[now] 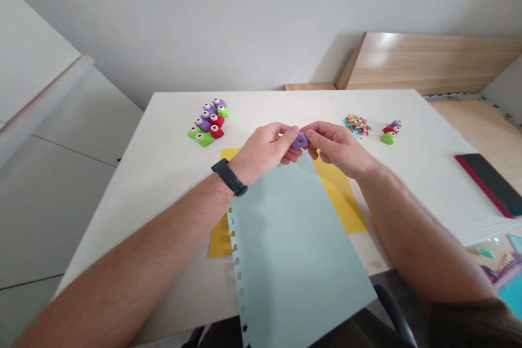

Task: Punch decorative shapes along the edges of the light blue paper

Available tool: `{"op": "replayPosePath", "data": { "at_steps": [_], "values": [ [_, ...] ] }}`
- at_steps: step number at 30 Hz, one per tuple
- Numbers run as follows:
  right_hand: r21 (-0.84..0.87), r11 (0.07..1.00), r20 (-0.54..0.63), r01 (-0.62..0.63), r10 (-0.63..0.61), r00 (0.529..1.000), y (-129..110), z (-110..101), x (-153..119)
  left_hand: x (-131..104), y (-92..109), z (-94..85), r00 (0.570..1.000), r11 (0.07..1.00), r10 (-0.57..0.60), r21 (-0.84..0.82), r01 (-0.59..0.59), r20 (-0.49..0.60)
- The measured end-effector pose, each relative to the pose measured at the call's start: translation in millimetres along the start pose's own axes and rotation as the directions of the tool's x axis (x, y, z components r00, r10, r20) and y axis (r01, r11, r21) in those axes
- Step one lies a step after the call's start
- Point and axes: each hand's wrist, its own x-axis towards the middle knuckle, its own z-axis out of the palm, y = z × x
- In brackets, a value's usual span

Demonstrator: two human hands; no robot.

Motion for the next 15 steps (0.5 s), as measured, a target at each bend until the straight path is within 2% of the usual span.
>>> {"op": "replayPosePath", "data": {
  "at_steps": [4, 7, 9, 11, 13, 15],
  "values": [
    [0.071, 0.997, -0.010, -0.021, 0.021, 1.000, -1.7, -1.6, -0.5, 0.2, 0.7, 0.8, 0.999, 1.000, 0.022, -0.005, -0.022, 0.027],
    [0.042, 0.998, -0.130, 0.043, -0.037, 0.991, -2.1, -3.2, -0.1, 2.1, 0.3, -0.4, 0.999, 0.998, 0.043, 0.047, -0.043, -0.012],
    [-0.062, 0.993, -0.273, 0.101, -0.114, 0.955, -2.1, -5.0, 0.0, 4.2, -0.6, -2.0, 0.994, 0.994, 0.072, 0.090, -0.065, -0.076],
    [-0.245, 0.965, -0.347, 0.096, -0.179, 0.920, -2.2, -7.5, -0.4, 6.1, -1.8, -3.8, 0.987, 0.990, 0.098, 0.115, -0.083, -0.131],
    [-0.413, 0.909, -0.363, 0.057, -0.222, 0.905, -2.1, -10.1, -1.5, 7.5, -2.9, -5.3, 0.977, 0.987, 0.121, 0.123, -0.100, -0.174],
    [-0.515, 0.856, -0.313, 0.039, -0.230, 0.921, -1.5, -11.9, -3.0, 8.4, -3.7, -6.3, 0.967, 0.984, 0.145, 0.130, -0.119, -0.210]
  ]
}}
